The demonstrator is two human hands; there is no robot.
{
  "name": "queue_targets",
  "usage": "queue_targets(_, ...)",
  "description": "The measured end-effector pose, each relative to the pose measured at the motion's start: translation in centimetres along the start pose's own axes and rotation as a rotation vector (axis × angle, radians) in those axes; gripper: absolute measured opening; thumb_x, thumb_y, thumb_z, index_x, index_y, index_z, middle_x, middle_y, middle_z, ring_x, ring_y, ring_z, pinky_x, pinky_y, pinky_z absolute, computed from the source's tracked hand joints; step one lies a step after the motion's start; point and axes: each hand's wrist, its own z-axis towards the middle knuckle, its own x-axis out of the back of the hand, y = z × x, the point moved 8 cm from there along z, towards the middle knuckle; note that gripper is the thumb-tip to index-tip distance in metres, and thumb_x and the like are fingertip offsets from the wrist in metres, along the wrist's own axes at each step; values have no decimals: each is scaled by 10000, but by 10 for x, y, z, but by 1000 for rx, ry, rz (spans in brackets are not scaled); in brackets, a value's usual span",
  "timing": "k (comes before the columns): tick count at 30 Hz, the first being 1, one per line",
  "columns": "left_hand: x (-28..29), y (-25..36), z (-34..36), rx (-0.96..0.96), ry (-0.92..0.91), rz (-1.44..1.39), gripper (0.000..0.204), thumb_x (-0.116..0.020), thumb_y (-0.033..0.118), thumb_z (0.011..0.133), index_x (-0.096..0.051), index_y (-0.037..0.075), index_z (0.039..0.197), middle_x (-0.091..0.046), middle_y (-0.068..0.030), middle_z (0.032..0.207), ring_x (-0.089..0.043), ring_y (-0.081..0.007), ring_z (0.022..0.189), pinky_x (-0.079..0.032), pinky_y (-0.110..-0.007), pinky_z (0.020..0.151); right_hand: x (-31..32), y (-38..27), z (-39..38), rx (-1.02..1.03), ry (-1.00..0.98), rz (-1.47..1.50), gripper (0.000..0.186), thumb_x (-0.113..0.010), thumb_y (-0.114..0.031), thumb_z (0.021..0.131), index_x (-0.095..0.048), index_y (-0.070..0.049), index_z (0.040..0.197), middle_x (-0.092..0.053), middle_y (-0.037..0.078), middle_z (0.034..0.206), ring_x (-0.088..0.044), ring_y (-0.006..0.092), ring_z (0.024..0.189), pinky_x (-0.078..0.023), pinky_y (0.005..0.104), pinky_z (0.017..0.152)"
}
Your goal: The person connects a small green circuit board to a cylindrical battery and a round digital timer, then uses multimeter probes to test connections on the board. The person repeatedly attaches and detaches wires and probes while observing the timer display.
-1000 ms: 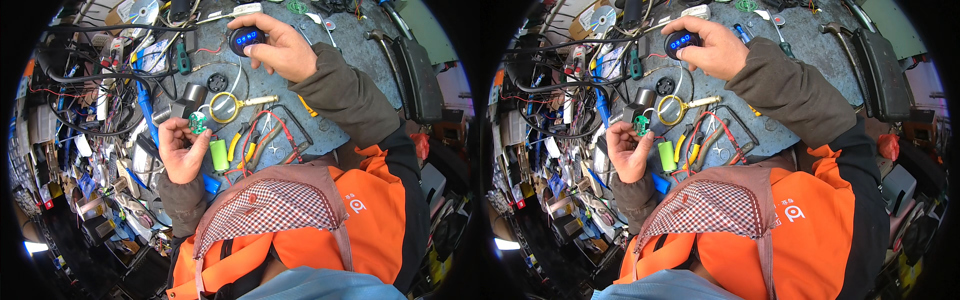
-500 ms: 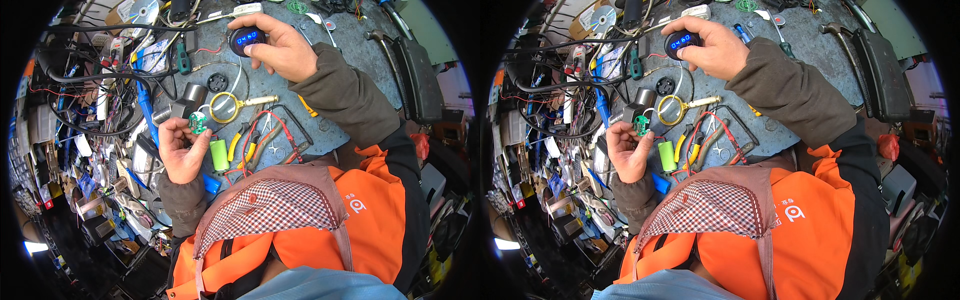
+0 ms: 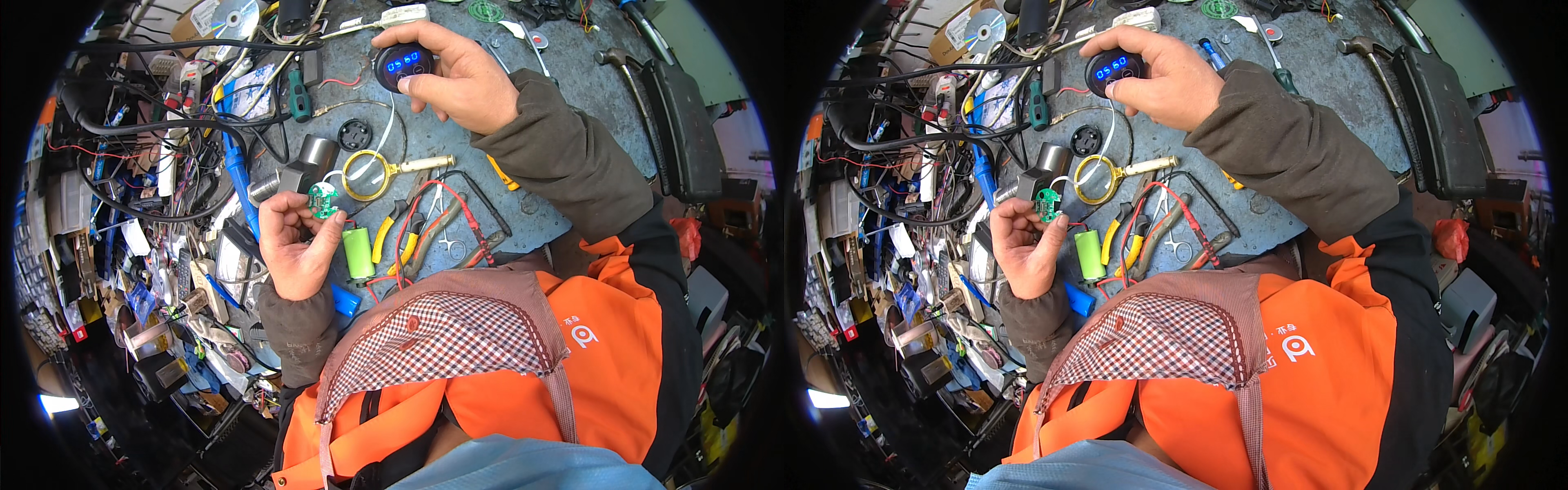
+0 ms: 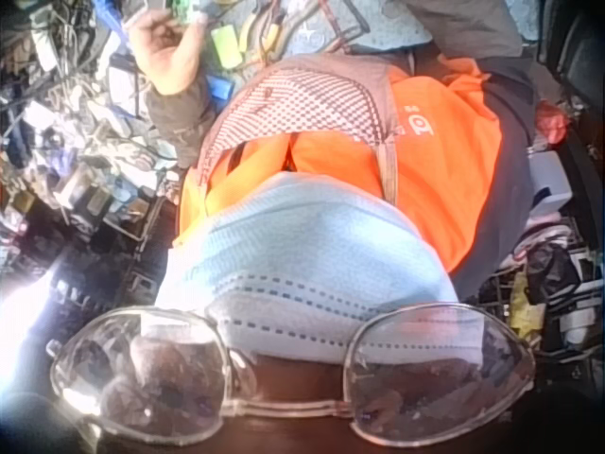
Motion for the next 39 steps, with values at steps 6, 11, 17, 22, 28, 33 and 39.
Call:
queue_targets(6, 0, 0, 0, 14, 2, -4, 464, -823, -55, 830, -507, 32, 1158, -573, -22, 958, -560, -62, 761, -463, -199, 659, 0, 0, 0, -3, -8, -1, 503, -608, -40, 936, -576, -140, 1427, -637, 22, 1142, -618, 50, 767, -469, 195, 543)
queue_targets(11, 0, -1, 0, 19, 4, -10, 463, -824, -54, 829, -507, 31, 1156, -577, -23, 955, -561, -62, 763, -463, -200, 662, 1, -4, -1, 5, 44, 43, 443, -630, -13, 914, -620, -102, 1348, -655, 50, 990, -610, 87, 726, -545, 254, 658)
queue_targets(17, 0, 0, -1, 24, 7, 0, 465, -826, -52, 828, -509, 33, 1157, -581, -20, 950, -553, -59, 759, -454, -198, 658, 0, 1, 0, -39, -1, 19, 468, -605, -56, 962, -578, -136, 1422, -642, 22, 1138, -619, 51, 767, -473, 196, 541)
queue_targets(22, 0, -1, 0, 21, 10, 4, 466, -825, -54, 826, -510, 35, 1158, -580, -15, 942, -547, -58, 755, -451, -198, 656, -1, 0, 0, 10, -6, -2, 479, -630, -63, 956, -575, -142, 1426, -641, 18, 1124, -617, 49, 770, -476, 191, 544)
queue_targets(28, 0, 0, -1, 22, 7, 9, 465, -822, -58, 825, -512, 36, 1158, -576, -16, 952, -542, -56, 750, -450, -197, 650, -1, 1, 0, 32, -8, -14, 495, -642, -65, 947, -572, -151, 1430, -638, 11, 1132, -614, 50, 774, -477, 191, 551)
queue_targets(33, 0, 0, 0, 18, 9, 8, 465, -824, -58, 824, -513, 35, 1156, -574, -17, 954, -540, -54, 746, -449, -196, 647, -1, 0, 0, -8, -14, -2, 500, -631, -59, 945, -570, -150, 1432, -636, 19, 1152, -618, 52, 770, -476, 190, 552)
queue_targets(39, 0, -1, 0, 14, 11, -24, 464, -823, -60, 826, -512, 35, 1156, -576, -14, 942, -539, -51, 742, -444, -193, 642, 0, 0, 0, -11, -20, -12, 524, -620, -31, 926, -565, -139, 1435, -635, 29, 1187, -620, 55, 767, -487, 195, 570)
